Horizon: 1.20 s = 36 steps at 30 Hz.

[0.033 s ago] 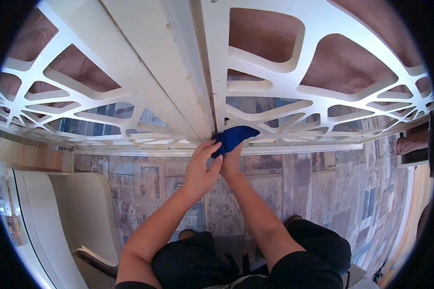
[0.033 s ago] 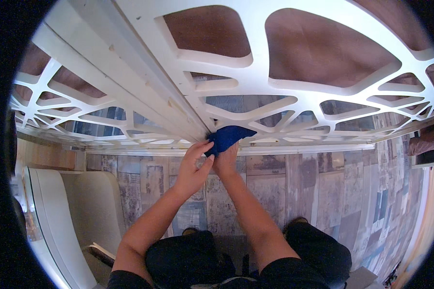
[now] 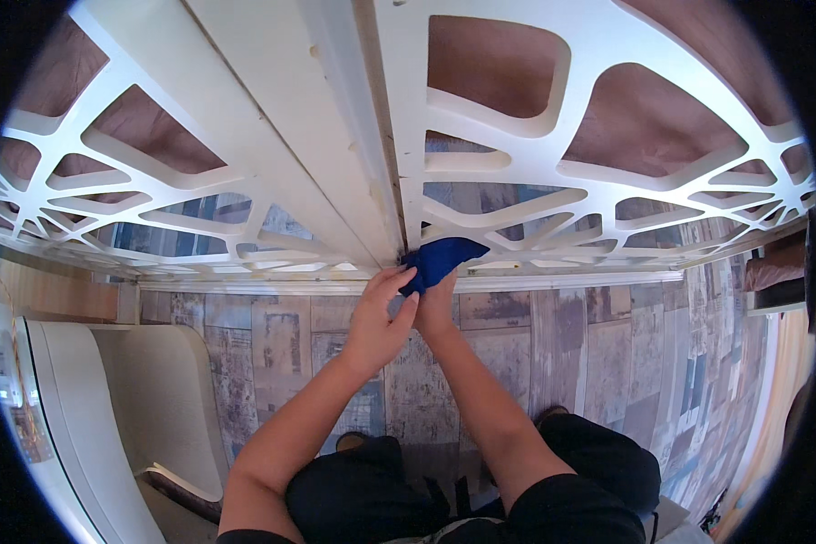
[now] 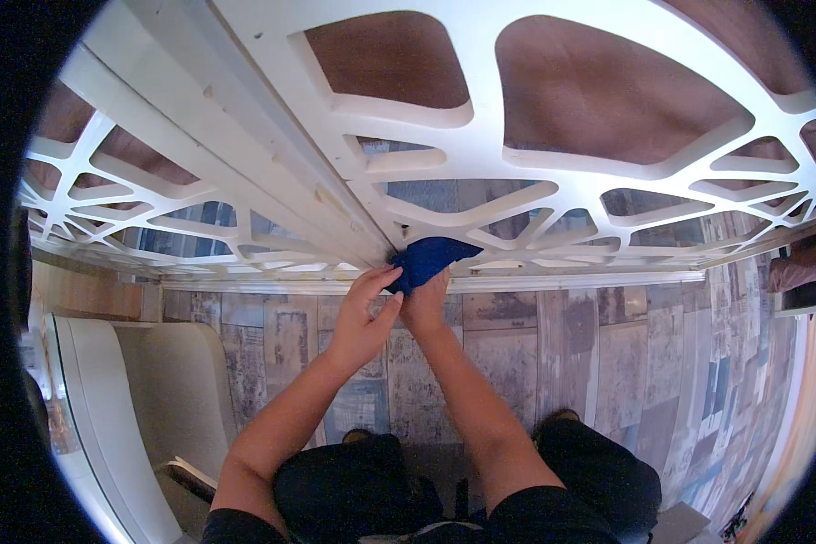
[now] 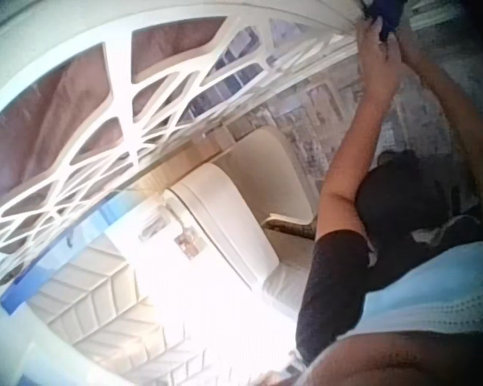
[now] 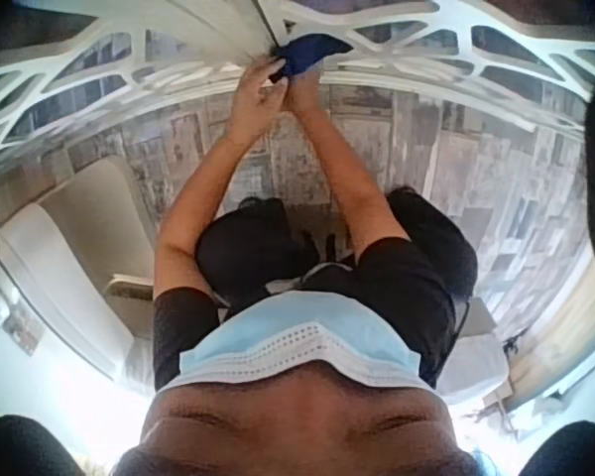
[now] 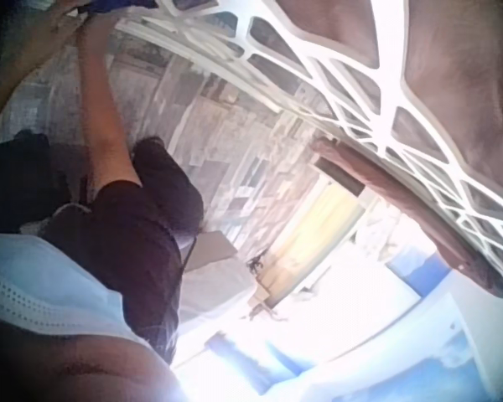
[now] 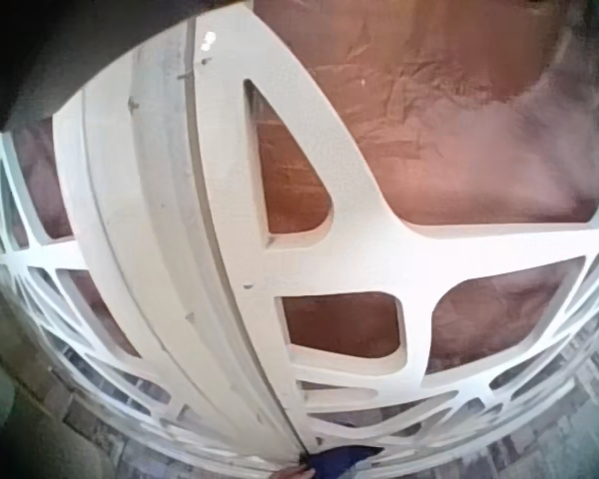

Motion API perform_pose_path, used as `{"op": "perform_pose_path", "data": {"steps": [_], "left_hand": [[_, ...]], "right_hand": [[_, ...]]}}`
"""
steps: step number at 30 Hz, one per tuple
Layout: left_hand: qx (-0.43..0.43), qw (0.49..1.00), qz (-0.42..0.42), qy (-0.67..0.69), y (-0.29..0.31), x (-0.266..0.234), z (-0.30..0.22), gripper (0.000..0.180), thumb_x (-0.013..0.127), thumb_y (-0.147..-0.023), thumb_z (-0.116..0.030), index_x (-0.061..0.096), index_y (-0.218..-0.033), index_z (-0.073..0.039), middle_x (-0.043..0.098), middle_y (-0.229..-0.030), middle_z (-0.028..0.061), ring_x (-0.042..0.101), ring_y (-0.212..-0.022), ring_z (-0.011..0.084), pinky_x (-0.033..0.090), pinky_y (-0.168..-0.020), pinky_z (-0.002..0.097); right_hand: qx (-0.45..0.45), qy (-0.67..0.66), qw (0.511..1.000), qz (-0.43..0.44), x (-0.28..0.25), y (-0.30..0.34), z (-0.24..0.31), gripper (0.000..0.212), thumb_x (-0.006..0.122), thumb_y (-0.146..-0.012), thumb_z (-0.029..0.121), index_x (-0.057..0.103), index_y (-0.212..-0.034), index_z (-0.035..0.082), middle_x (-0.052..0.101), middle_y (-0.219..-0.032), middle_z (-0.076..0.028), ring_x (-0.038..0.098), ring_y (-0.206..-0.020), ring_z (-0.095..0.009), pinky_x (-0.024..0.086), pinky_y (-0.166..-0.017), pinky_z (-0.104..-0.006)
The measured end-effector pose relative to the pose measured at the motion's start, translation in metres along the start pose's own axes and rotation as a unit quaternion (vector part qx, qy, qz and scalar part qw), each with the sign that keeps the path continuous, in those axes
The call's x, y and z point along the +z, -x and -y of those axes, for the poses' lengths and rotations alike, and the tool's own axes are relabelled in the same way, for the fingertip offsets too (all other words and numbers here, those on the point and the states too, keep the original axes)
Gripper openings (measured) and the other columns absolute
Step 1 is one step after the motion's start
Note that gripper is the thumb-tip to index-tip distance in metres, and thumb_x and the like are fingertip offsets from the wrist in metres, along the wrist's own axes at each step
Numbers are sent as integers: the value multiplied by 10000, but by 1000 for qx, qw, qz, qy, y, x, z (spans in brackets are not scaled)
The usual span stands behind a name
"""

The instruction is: The person sweeps debris on the floor with a red broom, then wipes a white lattice chair with a blue cloth. The person squats and sits on the floor to clean the lower sections of the chair.

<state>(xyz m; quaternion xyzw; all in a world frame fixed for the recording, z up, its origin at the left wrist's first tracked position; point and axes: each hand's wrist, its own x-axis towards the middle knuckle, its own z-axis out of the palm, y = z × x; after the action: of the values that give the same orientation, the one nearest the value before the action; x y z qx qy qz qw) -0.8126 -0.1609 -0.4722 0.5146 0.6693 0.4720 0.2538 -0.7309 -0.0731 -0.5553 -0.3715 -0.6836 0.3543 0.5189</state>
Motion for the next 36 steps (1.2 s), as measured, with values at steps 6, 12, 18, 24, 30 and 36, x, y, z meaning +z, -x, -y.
{"op": "perform_pose_path", "data": {"steps": [6, 12, 18, 24, 30, 36], "left_hand": [[42, 998, -30, 21, -5, -6, -31, 230, 613, -892, -56, 639, -1115, -6, 572, -1208, 192, 564, -1134, 312, 431, -988, 355], [96, 992, -75, 17, -8, -13, -43, 253, 604, -896, -37, 636, -1147, -25, 565, -1237, 167, 550, -1147, 301, 417, -998, 361], [64, 994, -77, 38, -6, -12, -44, 299, 591, -898, -21, 617, -1196, -32, 552, -1272, 164, 521, -1203, 283, 385, -1037, 355], [34, 995, -68, 68, -3, -8, -39, 291, 605, -855, 2, 640, -1141, -33, 588, -1222, 151, 554, -1161, 266, 406, -1013, 348], [83, 994, -53, 37, -5, -10, -54, 295, 574, -891, -15, 612, -1183, -10, 577, -1231, 166, 560, -1141, 302, 418, -1001, 348], [61, 995, -74, 29, -8, -8, -37, 331, 517, -906, 30, 582, -1228, -13, 582, -1237, 162, 540, -1185, 290, 381, -1043, 352]], "right_hand": [[52, -102, 993, 20, -14, -7, 45, 244, 660, -780, 122, 600, -1005, 50, 606, -959, -123, 598, -851, -314, 456, -692, -395], [-46, 242, 953, 174, -41, -27, 92, 191, 657, -718, 124, 638, -884, 32, 627, -870, -158, 589, -856, -378, 449, -684, -494], [17, 257, 942, 217, -37, -32, 89, 133, 647, -714, 143, 652, -717, 11, 623, -720, -192, 608, -760, -409, 464, -709, -499], [-65, 192, 974, 97, -32, -23, 83, 163, 645, -730, 148, 656, -791, -3, 628, -739, -197, 610, -774, -419, 462, -711, -493], [-59, 224, 960, 154, -49, -29, 103, 207, 637, -768, 175, 656, -857, -10, 645, -791, -203, 615, -782, -411, 471, -720, -507], [70, 377, 871, 308, -39, -46, 118, 191, 634, -776, 154, 647, -877, -8, 654, -820, -216, 650, -807, -386, 523, -686, -468]]}}
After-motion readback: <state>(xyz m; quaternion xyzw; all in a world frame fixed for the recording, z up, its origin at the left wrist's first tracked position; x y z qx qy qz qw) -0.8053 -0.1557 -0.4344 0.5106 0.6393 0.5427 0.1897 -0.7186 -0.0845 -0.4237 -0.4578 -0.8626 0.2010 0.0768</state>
